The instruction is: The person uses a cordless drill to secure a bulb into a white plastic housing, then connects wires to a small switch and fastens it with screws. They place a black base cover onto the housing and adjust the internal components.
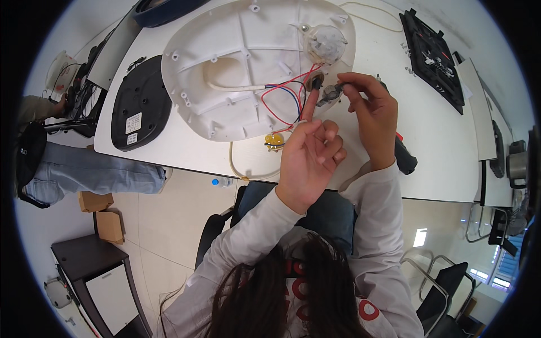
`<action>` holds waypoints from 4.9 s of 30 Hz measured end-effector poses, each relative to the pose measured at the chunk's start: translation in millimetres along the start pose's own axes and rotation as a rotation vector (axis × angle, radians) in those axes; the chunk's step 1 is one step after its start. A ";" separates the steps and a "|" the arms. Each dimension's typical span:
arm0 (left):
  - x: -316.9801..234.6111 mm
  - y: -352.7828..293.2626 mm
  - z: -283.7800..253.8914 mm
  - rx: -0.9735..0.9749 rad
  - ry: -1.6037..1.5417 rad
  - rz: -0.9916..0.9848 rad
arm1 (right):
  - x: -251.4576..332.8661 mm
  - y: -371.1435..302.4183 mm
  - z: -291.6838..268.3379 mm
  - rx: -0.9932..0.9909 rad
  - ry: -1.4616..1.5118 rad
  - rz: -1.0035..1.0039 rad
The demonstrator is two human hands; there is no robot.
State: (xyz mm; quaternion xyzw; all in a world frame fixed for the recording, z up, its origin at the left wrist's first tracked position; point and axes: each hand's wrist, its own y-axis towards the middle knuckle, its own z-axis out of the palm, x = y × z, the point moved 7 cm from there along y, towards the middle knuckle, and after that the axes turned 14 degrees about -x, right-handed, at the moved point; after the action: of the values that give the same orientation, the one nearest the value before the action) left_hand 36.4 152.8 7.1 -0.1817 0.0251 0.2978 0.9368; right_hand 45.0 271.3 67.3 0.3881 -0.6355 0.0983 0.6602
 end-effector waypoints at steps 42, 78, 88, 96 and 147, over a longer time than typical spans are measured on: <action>-7.9 -7.6 4.0 -0.039 0.333 0.233 | 11.9 -16.1 13.8 -0.037 -0.402 -0.473; -24.7 -34.3 2.3 -0.107 0.844 0.361 | 4.3 -33.6 27.7 0.175 -0.424 -0.526; -32.2 -31.7 -2.5 -0.104 0.718 0.354 | 8.4 -43.1 36.2 0.298 -0.674 -0.680; -40.7 -30.2 20.4 -0.094 1.562 0.995 | 17.6 -30.8 16.7 0.025 -0.572 -0.608; -47.9 -20.0 4.2 -0.179 1.455 0.912 | 2.7 -3.5 -0.2 -0.122 0.021 -0.166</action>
State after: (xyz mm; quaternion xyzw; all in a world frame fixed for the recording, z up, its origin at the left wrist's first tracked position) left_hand 8.1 112.8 25.0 -0.3727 0.6657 0.4552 0.4590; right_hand 47.8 268.0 68.5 0.3974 -0.5991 0.0084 0.6951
